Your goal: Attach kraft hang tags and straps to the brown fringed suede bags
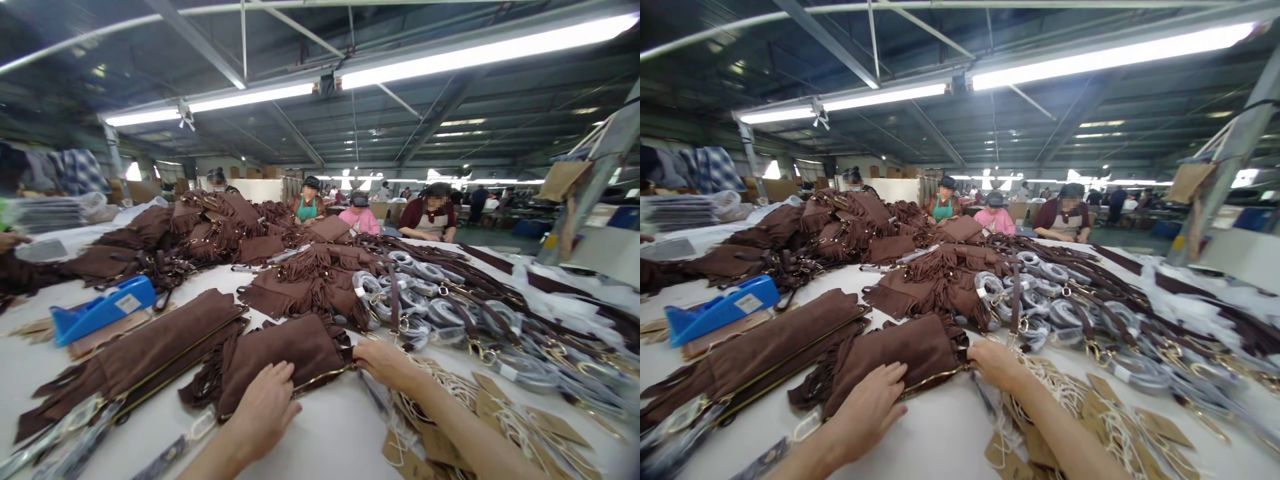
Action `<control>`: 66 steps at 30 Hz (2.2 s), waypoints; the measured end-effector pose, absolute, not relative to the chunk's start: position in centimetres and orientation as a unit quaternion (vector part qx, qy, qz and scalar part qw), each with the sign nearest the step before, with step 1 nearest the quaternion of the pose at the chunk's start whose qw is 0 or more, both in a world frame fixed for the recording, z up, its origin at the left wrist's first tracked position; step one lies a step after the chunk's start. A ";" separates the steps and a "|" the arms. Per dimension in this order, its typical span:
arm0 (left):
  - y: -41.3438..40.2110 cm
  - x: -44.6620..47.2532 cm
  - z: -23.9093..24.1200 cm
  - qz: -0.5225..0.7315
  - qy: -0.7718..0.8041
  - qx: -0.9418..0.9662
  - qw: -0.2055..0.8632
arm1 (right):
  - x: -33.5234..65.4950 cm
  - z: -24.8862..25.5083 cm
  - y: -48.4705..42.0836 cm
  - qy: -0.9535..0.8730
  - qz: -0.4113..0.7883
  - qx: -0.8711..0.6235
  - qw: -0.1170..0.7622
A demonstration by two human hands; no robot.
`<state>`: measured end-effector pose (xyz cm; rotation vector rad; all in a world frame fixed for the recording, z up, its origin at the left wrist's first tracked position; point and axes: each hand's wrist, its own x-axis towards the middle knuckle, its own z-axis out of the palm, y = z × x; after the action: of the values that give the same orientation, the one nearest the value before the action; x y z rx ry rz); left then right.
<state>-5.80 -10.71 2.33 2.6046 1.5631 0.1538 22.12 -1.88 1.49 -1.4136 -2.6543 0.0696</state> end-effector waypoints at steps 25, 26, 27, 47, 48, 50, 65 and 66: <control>-9.6 0.2 7.3 0.058 0.628 0.773 0.068 | 16.8 4.1 -6.8 -0.873 0.060 -0.439 0.206; -9.2 0.0 7.6 0.062 0.626 0.774 0.072 | 16.4 4.4 -6.9 -0.874 0.043 -0.432 0.217; -9.0 -0.2 8.0 0.065 0.622 0.777 0.077 | 16.1 4.8 -7.0 -0.874 0.024 -0.428 0.229; -10.5 -8.5 8.0 0.041 0.594 0.792 0.139 | 19.0 5.4 -5.1 -0.802 0.185 -0.468 0.320; -10.5 -8.1 7.7 0.041 0.591 0.788 0.166 | 19.0 5.1 -5.4 -0.783 0.242 -0.468 0.330; -10.5 -7.0 7.1 0.049 0.589 0.780 0.206 | 18.7 4.3 -6.1 -0.737 0.353 -0.455 0.354; -10.1 -5.3 3.2 0.083 0.598 0.738 0.303 | 15.9 2.2 -8.6 -0.709 0.533 -0.292 0.358; -10.1 -5.4 3.3 0.076 0.599 0.738 0.301 | 15.5 2.7 -9.0 -0.755 0.482 -0.291 0.337</control>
<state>-5.38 -10.12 3.27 1.9587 1.5892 0.2019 15.54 -9.01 2.69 -0.7582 -1.9668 1.2559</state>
